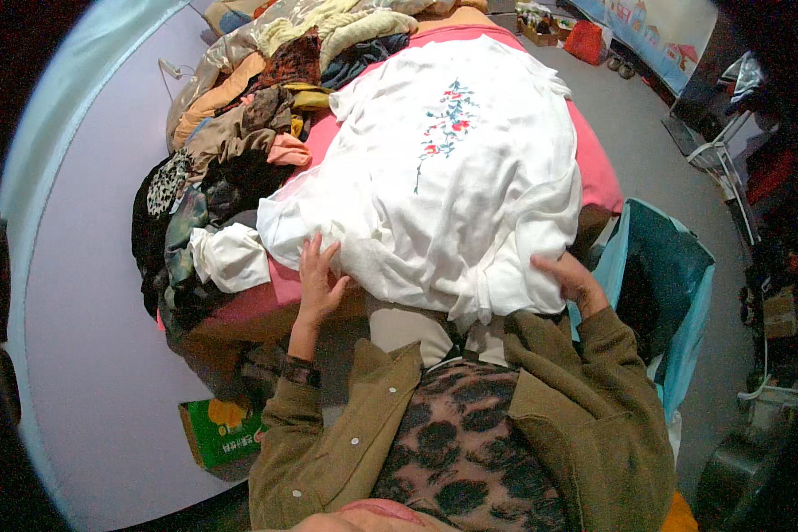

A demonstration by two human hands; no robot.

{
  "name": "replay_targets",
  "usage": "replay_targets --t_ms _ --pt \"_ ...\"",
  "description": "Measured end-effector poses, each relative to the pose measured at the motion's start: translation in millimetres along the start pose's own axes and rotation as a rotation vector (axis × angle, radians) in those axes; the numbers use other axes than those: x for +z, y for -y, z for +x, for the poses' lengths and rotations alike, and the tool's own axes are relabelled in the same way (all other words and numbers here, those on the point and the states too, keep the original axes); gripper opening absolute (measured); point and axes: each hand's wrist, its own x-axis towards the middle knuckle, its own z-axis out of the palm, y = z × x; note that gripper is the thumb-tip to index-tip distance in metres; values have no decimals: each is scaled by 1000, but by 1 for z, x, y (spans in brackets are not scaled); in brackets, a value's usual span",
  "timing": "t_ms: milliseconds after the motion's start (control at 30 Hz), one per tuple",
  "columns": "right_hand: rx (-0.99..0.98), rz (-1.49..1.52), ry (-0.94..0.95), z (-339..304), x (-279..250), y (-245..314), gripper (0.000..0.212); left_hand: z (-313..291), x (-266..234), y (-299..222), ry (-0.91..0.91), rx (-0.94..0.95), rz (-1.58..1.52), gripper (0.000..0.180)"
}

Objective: The person folds several garments on a pink bed, including a white shirt, a patterned top, and dark pants. Each item is smoothed, folded, and placed into a light blue bag.

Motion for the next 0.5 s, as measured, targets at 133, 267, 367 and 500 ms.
replay_targets --t_ms 133,267,367,500 --pt "-102 17 -12 -8 -11 22 65 14 1 -6 24 -30 81 76" --pt "-268 590 282 -31 -26 46 64 30 -5 7 -71 0 63 81" --pt "-217 640 86 -23 -34 37 60 25 -3 12 -105 -17 41 84" --pt "-105 161 -293 4 -41 -2 56 7 1 13 48 -51 77 82"
